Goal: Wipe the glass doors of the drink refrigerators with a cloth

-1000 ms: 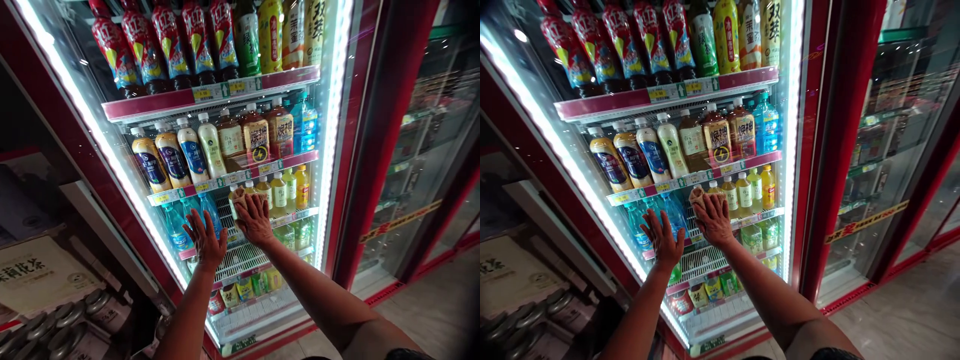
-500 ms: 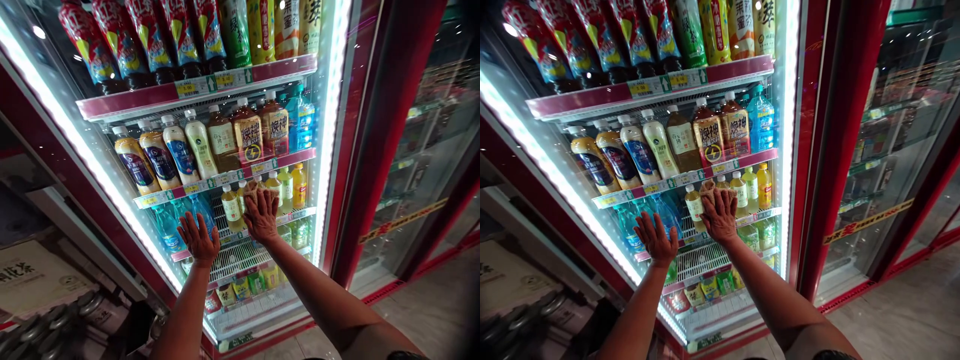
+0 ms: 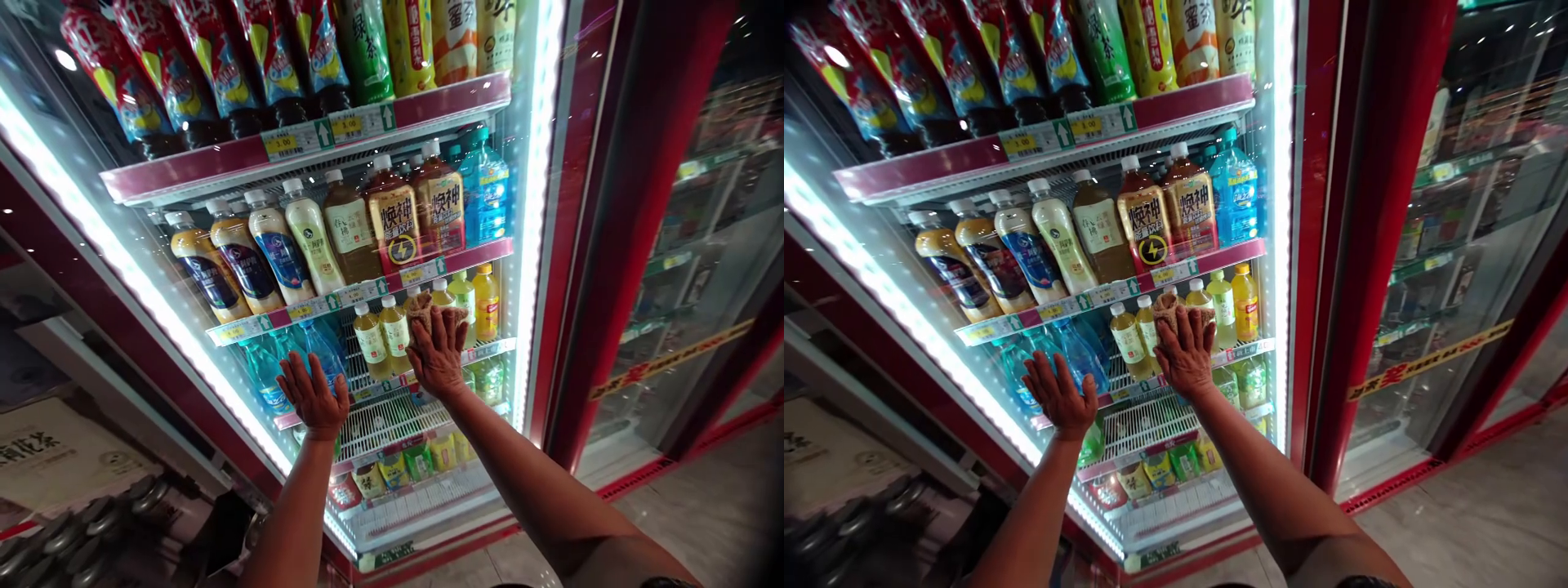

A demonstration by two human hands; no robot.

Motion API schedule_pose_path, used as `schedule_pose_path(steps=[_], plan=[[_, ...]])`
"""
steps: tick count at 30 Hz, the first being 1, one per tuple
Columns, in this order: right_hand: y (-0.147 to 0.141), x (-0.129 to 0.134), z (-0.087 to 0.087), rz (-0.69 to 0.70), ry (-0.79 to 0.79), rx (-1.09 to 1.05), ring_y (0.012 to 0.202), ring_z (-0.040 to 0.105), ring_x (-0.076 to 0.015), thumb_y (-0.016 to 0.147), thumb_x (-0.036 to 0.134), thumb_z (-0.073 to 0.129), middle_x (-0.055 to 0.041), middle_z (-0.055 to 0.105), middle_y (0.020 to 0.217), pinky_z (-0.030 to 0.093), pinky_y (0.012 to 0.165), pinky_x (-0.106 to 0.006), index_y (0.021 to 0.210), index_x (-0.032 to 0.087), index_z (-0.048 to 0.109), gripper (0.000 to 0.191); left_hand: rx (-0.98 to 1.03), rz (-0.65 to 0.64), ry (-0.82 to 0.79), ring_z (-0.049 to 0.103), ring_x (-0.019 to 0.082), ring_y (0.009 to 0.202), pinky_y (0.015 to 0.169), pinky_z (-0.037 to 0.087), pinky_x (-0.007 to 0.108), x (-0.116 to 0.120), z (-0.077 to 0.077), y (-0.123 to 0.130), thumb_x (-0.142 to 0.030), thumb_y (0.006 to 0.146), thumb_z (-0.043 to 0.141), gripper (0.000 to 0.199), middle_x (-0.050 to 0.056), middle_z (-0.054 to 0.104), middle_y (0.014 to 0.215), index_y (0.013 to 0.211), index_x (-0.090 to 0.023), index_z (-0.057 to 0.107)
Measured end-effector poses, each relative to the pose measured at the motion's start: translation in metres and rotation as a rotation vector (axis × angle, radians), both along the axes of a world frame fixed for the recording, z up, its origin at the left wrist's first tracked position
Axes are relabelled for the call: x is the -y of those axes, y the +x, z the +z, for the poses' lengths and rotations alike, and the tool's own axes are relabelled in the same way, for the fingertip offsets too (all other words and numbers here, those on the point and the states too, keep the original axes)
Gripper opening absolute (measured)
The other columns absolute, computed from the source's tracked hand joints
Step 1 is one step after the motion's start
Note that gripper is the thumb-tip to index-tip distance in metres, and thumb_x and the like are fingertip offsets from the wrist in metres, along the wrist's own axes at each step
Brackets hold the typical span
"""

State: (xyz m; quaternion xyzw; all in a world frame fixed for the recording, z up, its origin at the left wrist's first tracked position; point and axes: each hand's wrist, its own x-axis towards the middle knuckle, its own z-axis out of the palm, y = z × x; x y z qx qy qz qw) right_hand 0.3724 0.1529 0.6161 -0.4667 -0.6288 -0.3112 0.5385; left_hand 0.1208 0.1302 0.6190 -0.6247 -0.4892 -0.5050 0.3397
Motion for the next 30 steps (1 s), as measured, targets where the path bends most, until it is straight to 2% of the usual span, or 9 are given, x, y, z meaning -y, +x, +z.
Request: schedule_pose_path(steps=[2, 4, 11, 14, 18, 21, 25, 27, 30], plan=[[-0.001, 0.001, 0.01, 0.011, 0.002, -0.023, 0.163, -0.004, -0.0327, 0.095, 0.033, 0.063, -0.0007, -0.009, 0.177, 0.001, 0.131, -0.061, 0.168, 0.038, 0.006, 0.093, -0.041, 0.008, 0.041, 0.006, 0.037, 0.162, 0.128, 0.008, 0.065, 0.0, 0.001, 0.001, -0.044, 0.1, 0.049, 0.075, 0.022, 0.018, 0.172, 0.164, -0.012, 0.029], [-0.001, 0.003, 0.011, 0.047, 0.002, 0.006, 0.164, -0.004, -0.0309, 0.095, 0.032, 0.062, 0.0, -0.009, 0.177, 0.003, 0.132, -0.058, 0.168, 0.038, 0.007, 0.091, -0.079, 0.015, 0.077, 0.007, 0.037, 0.162, 0.128, 0.008, 0.064, 0.001, 0.003, 0.001, -0.042, 0.101, 0.05, 0.075, 0.022, 0.017, 0.173, 0.166, -0.013, 0.025], [0.039, 0.002, -0.022, 0.098, 0.0, 0.157, 0.164, 0.007, -0.0291, 0.092, 0.034, 0.067, 0.0004, 0.006, 0.178, 0.009, 0.133, -0.055, 0.162, 0.038, 0.034, 0.078, -0.01, 0.012, 0.028, 0.008, 0.038, 0.162, 0.127, 0.011, 0.066, 0.0, 0.0, 0.001, -0.049, 0.1, 0.047, 0.074, 0.022, 0.021, 0.172, 0.163, -0.012, 0.032], [0.049, -0.002, -0.013, 0.064, 0.0, 0.077, 0.164, 0.006, -0.031, 0.092, 0.032, 0.065, -0.0008, 0.003, 0.178, 0.01, 0.132, -0.059, 0.164, 0.037, 0.029, 0.081, 0.027, 0.017, 0.009, 0.009, 0.038, 0.162, 0.127, 0.013, 0.066, -0.001, 0.0, 0.001, -0.052, 0.099, 0.047, 0.076, 0.023, 0.023, 0.171, 0.162, -0.012, 0.034], [0.044, -0.002, 0.003, 0.051, 0.016, 0.004, 0.164, 0.0, -0.0302, 0.095, 0.03, 0.061, -0.0003, -0.004, 0.178, 0.008, 0.132, -0.059, 0.168, 0.037, 0.014, 0.087, -0.003, 0.045, 0.034, 0.01, 0.038, 0.162, 0.127, 0.013, 0.066, 0.0, 0.001, 0.002, -0.05, 0.1, 0.047, 0.075, 0.024, 0.023, 0.17, 0.162, -0.011, 0.033], [0.051, -0.001, -0.006, 0.076, 0.008, 0.077, 0.164, 0.003, -0.0296, 0.094, 0.033, 0.063, 0.0002, -0.001, 0.178, 0.008, 0.132, -0.057, 0.167, 0.037, 0.02, 0.085, -0.043, 0.065, 0.051, 0.009, 0.038, 0.162, 0.127, 0.011, 0.066, 0.001, 0.002, 0.002, -0.046, 0.1, 0.048, 0.074, 0.026, 0.022, 0.17, 0.163, -0.01, 0.031], [0.084, -0.005, -0.026, 0.07, 0.013, 0.151, 0.164, 0.008, -0.0303, 0.092, 0.033, 0.065, 0.0, 0.006, 0.178, 0.01, 0.132, -0.057, 0.162, 0.038, 0.033, 0.077, 0.009, 0.037, 0.043, 0.01, 0.039, 0.162, 0.127, 0.009, 0.068, 0.001, 0.002, 0.003, -0.047, 0.101, 0.046, 0.071, 0.027, 0.025, 0.169, 0.16, -0.009, 0.037], [0.099, -0.009, -0.025, 0.052, 0.031, 0.114, 0.164, 0.007, -0.0296, 0.094, 0.032, 0.062, 0.0001, 0.004, 0.178, 0.009, 0.132, -0.058, 0.164, 0.037, 0.03, 0.077, 0.021, 0.044, 0.032, 0.011, 0.038, 0.162, 0.127, 0.011, 0.068, 0.001, 0.002, 0.003, -0.046, 0.101, 0.045, 0.069, 0.028, 0.027, 0.168, 0.159, -0.008, 0.039], [0.106, -0.012, -0.013, 0.045, 0.057, 0.03, 0.164, 0.002, -0.0289, 0.096, 0.031, 0.059, 0.0006, 0.0, 0.178, 0.005, 0.132, -0.06, 0.166, 0.036, 0.022, 0.08, 0.023, 0.066, 0.028, 0.012, 0.037, 0.162, 0.127, 0.014, 0.066, 0.002, 0.004, 0.004, -0.045, 0.102, 0.044, 0.068, 0.029, 0.028, 0.167, 0.158, -0.007, 0.04]])
